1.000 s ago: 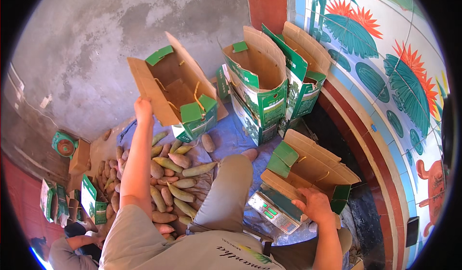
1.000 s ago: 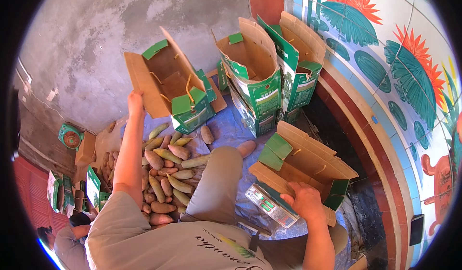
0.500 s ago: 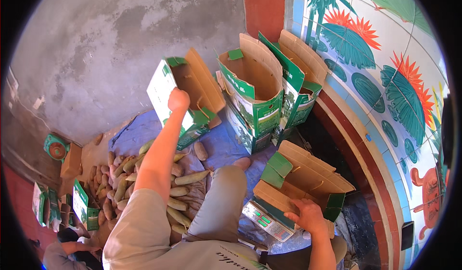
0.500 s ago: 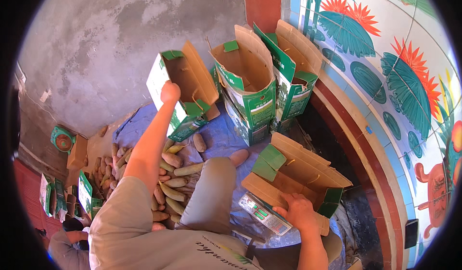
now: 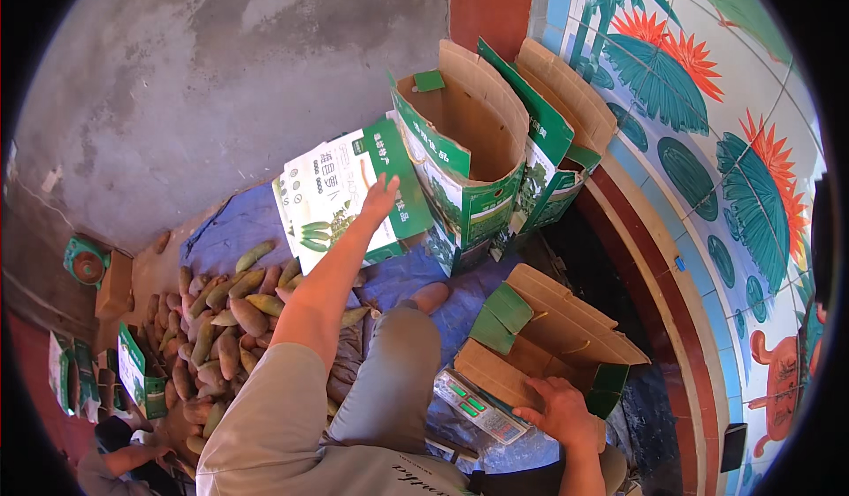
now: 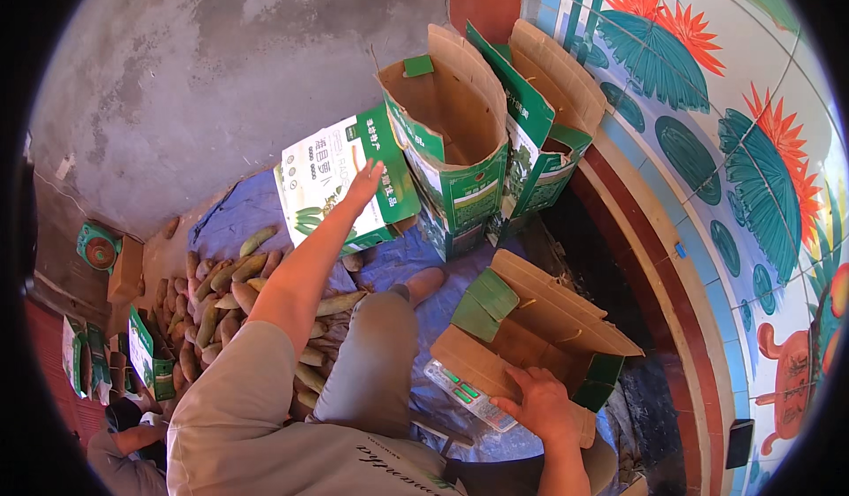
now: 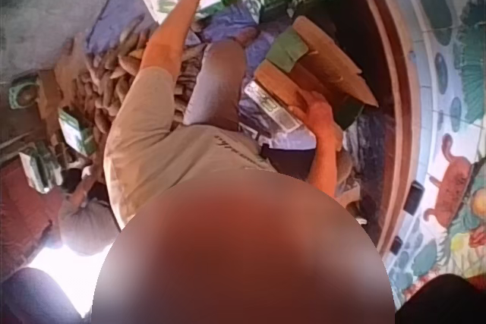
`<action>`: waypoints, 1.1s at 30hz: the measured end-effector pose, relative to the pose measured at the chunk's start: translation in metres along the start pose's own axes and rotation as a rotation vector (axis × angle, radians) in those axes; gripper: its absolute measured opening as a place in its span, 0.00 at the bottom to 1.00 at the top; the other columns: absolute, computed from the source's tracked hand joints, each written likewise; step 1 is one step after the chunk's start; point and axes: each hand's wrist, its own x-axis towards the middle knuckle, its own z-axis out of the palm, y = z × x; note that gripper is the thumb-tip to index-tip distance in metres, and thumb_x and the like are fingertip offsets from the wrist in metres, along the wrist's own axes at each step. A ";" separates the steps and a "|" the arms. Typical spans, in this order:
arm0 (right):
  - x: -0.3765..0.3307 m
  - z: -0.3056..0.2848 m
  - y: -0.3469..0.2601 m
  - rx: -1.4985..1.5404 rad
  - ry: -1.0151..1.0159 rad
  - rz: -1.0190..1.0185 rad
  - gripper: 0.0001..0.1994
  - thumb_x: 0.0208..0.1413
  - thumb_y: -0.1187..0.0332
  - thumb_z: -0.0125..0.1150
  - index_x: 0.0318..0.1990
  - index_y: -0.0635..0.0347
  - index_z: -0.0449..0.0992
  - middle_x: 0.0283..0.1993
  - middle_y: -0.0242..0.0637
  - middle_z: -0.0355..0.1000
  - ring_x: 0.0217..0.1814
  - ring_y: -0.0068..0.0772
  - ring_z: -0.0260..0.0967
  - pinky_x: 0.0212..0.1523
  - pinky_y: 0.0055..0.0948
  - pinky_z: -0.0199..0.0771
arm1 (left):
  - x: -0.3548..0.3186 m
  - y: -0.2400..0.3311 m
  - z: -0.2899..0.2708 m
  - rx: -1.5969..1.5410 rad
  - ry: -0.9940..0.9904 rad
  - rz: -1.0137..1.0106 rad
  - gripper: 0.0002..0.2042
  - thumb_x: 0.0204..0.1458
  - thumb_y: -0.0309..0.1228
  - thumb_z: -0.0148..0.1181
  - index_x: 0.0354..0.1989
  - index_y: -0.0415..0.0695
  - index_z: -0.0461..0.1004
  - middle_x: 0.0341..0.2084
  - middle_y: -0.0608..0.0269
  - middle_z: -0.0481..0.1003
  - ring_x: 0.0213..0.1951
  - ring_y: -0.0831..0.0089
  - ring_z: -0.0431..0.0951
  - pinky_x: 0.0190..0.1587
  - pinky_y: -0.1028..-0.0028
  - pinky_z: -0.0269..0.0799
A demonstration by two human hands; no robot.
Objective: Picking up radishes from a pile, weighing them, and placing them into cardboard boxes.
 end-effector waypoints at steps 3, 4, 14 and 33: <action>-0.001 -0.002 0.000 0.032 -0.016 0.019 0.28 0.39 0.49 0.67 0.46 0.58 0.73 0.36 0.44 0.70 0.42 0.48 0.68 0.43 0.40 0.70 | -0.010 -0.029 0.002 0.018 -0.196 0.059 0.36 0.55 0.56 0.40 0.62 0.38 0.54 0.59 0.40 0.58 0.63 0.52 0.55 0.63 0.65 0.49; -0.002 -0.001 0.001 0.032 -0.017 0.027 0.28 0.39 0.49 0.67 0.46 0.58 0.73 0.36 0.44 0.70 0.42 0.48 0.68 0.43 0.40 0.70 | -0.017 -0.030 0.004 0.050 -0.239 0.034 0.36 0.55 0.56 0.40 0.63 0.38 0.54 0.59 0.41 0.58 0.63 0.52 0.55 0.63 0.65 0.49; -0.008 0.007 0.005 -0.009 0.078 -0.044 0.26 0.40 0.51 0.67 0.45 0.58 0.74 0.35 0.41 0.69 0.41 0.44 0.68 0.42 0.38 0.70 | -0.053 -0.067 -0.030 0.265 -0.400 -0.006 0.30 0.55 0.52 0.44 0.57 0.39 0.64 0.56 0.44 0.64 0.57 0.51 0.63 0.60 0.64 0.55; -0.027 0.007 0.011 -0.102 0.003 -0.008 0.27 0.41 0.54 0.66 0.49 0.54 0.72 0.41 0.42 0.69 0.47 0.46 0.67 0.48 0.39 0.67 | -0.194 0.136 -0.051 0.213 -1.087 0.364 0.23 0.57 0.42 0.51 0.57 0.42 0.64 0.54 0.54 0.68 0.54 0.67 0.68 0.56 0.72 0.61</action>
